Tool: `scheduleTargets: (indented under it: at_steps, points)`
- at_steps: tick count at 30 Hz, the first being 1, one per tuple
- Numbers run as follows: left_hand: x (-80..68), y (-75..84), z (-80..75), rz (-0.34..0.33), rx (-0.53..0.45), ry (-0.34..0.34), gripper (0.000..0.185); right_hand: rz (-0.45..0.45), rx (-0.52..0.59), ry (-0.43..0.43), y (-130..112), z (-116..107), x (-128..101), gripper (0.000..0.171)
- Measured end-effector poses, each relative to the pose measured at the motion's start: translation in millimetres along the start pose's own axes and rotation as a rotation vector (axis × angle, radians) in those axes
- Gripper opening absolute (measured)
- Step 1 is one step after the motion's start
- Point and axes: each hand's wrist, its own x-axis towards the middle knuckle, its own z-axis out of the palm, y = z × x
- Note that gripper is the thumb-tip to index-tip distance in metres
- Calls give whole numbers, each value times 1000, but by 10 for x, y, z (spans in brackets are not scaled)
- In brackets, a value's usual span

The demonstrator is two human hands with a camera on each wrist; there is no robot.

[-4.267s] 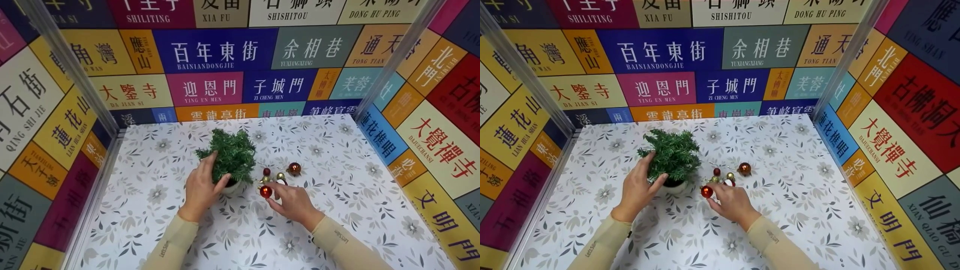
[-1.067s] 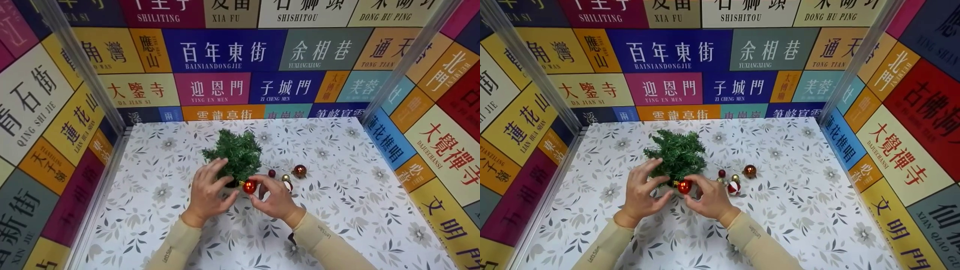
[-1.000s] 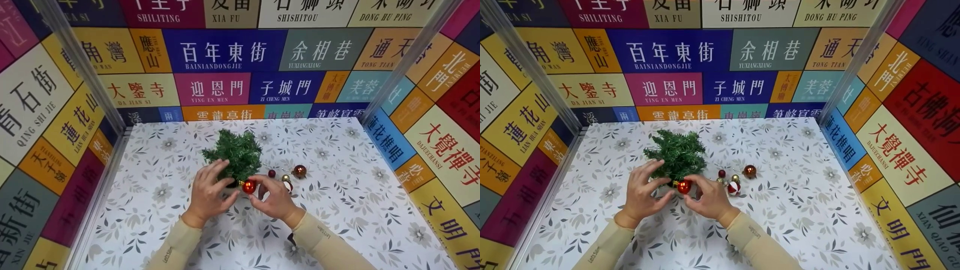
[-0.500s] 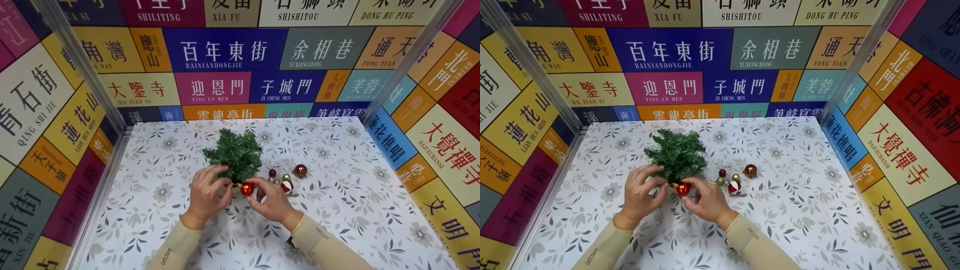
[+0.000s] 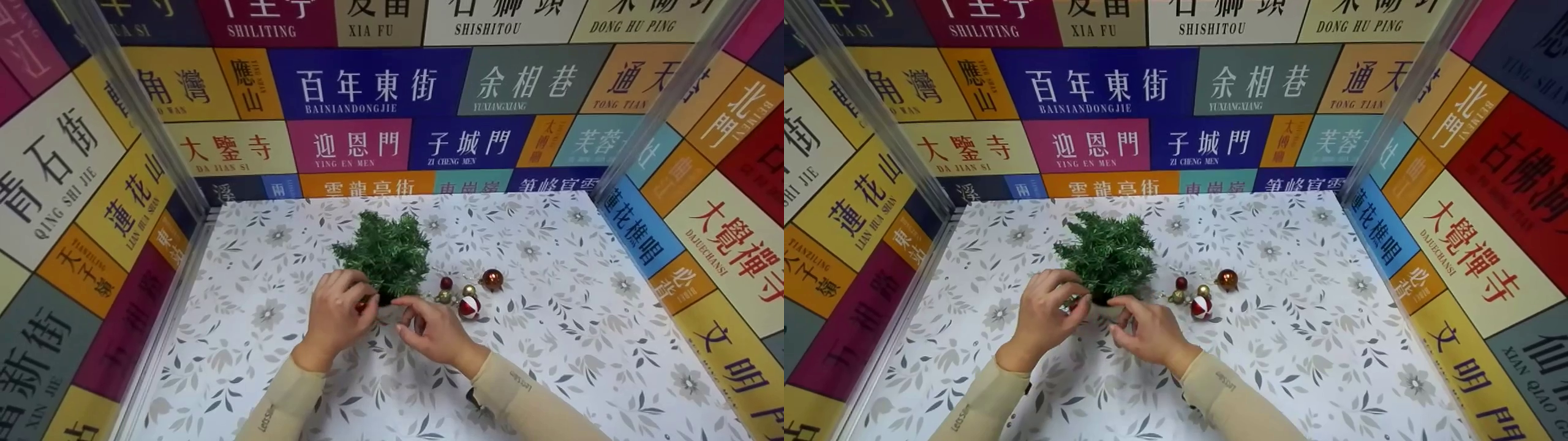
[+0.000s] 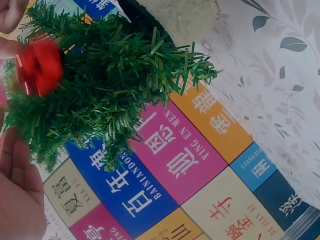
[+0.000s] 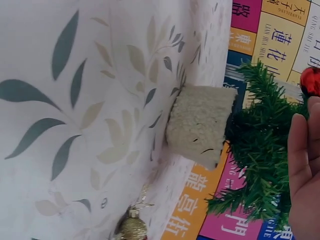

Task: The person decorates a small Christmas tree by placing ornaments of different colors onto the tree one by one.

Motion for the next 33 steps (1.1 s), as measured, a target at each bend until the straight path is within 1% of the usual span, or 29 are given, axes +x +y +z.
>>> scheduleTargets:
  at_steps: [3, 5, 7, 11, 15, 20, 24, 26, 28, 31, 33]
  points:
    - [0, -8, -2, -19, -3, 1, 7, -53, -8, 77, -54, -11, 74, 32]
    - [0, -13, -1, -35, -3, 2, 7, -65, -27, 123, -84, -16, 131, 26]
    - [4, -17, 2, -47, -3, 5, 6, -64, -54, 150, -111, -18, 187, 22]
    - [6, -17, 14, -55, -8, 12, 7, -47, -110, 142, -152, -2, 279, 19]
    - [-5, -11, 26, -56, -18, 15, 9, -44, -123, 134, -177, 26, 333, 18]
    - [-8, -1, 30, -61, -28, 8, 8, -34, -131, 161, -193, 47, 373, 11]
    - [-4, -9, 31, -56, -19, 8, 6, -8, -150, 179, -191, 52, 391, 6]
    - [-10, -18, 31, -45, 2, 17, 6, -10, -160, 189, -185, 51, 399, 3]
    - [-25, -30, 32, -29, 36, 37, 7, -30, -192, 207, -174, 51, 412, 4]
    - [-46, -41, 33, -10, 105, 75, 9, -85, -268, 255, -167, 50, 443, 3]
    - [-51, -48, 33, -7, 134, 96, 10, -113, -327, 287, -166, 53, 467, 6]
